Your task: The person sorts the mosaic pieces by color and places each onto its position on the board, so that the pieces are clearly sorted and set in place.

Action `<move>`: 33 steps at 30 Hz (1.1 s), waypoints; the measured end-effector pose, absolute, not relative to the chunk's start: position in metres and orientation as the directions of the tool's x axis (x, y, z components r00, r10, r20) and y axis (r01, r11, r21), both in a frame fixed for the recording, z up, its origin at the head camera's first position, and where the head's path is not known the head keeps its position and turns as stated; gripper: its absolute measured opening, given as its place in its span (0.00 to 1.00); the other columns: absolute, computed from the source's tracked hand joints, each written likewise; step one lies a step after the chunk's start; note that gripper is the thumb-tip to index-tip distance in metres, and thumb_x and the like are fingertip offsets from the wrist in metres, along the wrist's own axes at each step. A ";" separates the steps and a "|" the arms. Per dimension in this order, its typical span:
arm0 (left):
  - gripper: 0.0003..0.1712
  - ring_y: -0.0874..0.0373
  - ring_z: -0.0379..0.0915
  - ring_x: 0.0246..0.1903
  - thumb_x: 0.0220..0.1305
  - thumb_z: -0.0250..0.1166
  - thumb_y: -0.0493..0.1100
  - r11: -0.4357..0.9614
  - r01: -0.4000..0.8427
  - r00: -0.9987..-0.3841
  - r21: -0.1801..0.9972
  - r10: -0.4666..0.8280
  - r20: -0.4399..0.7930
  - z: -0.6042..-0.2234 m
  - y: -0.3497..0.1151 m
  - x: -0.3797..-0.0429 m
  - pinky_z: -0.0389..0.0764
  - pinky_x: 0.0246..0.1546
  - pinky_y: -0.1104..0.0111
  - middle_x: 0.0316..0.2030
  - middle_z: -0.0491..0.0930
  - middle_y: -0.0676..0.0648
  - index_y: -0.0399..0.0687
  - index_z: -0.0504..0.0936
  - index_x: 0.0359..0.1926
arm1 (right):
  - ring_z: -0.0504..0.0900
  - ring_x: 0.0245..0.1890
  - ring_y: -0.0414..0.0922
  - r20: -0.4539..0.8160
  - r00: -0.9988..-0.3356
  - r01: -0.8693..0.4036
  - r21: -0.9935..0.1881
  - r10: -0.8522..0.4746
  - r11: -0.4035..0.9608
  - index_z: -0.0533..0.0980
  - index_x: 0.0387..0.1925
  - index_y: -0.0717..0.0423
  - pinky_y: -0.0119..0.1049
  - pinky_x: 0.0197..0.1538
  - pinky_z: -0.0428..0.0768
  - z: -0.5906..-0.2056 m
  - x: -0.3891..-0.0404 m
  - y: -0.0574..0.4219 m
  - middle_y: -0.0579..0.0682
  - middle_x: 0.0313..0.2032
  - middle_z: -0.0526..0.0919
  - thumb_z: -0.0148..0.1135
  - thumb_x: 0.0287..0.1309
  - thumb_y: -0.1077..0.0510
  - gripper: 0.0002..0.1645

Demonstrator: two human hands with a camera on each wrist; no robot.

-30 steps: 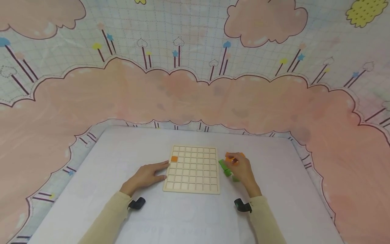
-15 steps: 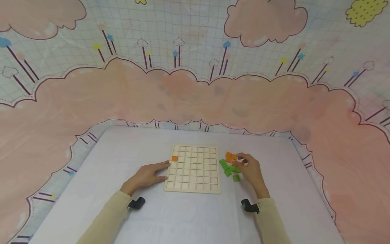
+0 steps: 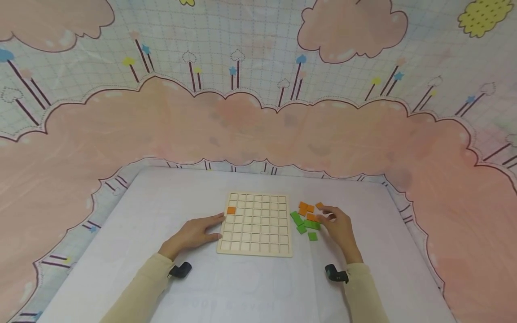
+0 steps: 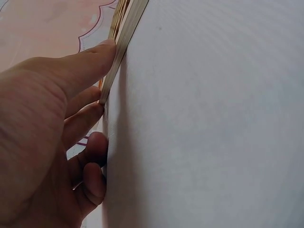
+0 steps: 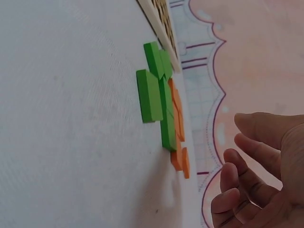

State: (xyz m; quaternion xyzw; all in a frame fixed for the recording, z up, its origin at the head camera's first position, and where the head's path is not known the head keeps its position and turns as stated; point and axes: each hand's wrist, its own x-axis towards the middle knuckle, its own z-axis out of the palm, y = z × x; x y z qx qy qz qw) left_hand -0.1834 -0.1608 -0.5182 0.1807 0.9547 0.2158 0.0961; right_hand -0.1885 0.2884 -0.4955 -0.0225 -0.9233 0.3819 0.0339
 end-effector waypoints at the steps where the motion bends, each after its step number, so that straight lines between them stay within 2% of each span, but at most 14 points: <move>1: 0.36 0.51 0.64 0.71 0.62 0.66 0.59 0.842 0.303 -0.916 0.447 0.386 -0.105 -0.518 -0.161 -0.183 0.67 0.70 0.52 0.72 0.63 0.59 0.62 0.69 0.70 | 0.77 0.49 0.53 0.041 -0.997 0.021 -0.702 0.070 0.712 0.76 0.59 0.57 0.28 0.36 0.76 -0.496 -0.189 0.289 0.61 0.53 0.81 0.63 0.65 0.48 0.26; 10: 0.36 0.50 0.63 0.71 0.62 0.66 0.59 0.839 0.306 -0.916 0.450 0.388 -0.100 -0.516 -0.161 -0.184 0.66 0.71 0.51 0.72 0.63 0.59 0.62 0.68 0.70 | 0.76 0.49 0.55 0.020 -0.996 0.049 -0.675 0.085 0.736 0.77 0.58 0.59 0.32 0.39 0.76 -0.500 -0.196 0.298 0.63 0.54 0.80 0.61 0.65 0.52 0.24; 15: 0.37 0.51 0.63 0.71 0.62 0.66 0.60 0.840 0.310 -0.914 0.446 0.392 -0.102 -0.518 -0.162 -0.184 0.66 0.71 0.51 0.72 0.62 0.60 0.63 0.68 0.70 | 0.76 0.49 0.56 -0.045 -0.995 0.096 -0.648 0.088 0.755 0.77 0.58 0.61 0.40 0.46 0.77 -0.505 -0.195 0.300 0.64 0.54 0.79 0.62 0.63 0.56 0.23; 20: 0.37 0.51 0.64 0.70 0.62 0.66 0.60 0.841 0.316 -0.913 0.439 0.396 -0.102 -0.521 -0.163 -0.184 0.66 0.71 0.52 0.72 0.63 0.59 0.62 0.68 0.70 | 0.75 0.46 0.57 -0.052 -0.995 0.102 -0.620 0.088 0.778 0.77 0.56 0.64 0.47 0.48 0.76 -0.509 -0.194 0.301 0.65 0.50 0.80 0.65 0.60 0.58 0.23; 33: 0.37 0.51 0.64 0.71 0.62 0.66 0.60 0.840 0.313 -0.915 0.444 0.392 -0.097 -0.521 -0.162 -0.183 0.66 0.71 0.52 0.72 0.63 0.60 0.61 0.69 0.70 | 0.73 0.45 0.54 -0.124 -0.988 0.154 -0.626 0.098 0.764 0.79 0.54 0.61 0.45 0.49 0.74 -0.514 -0.201 0.301 0.61 0.48 0.80 0.65 0.58 0.54 0.23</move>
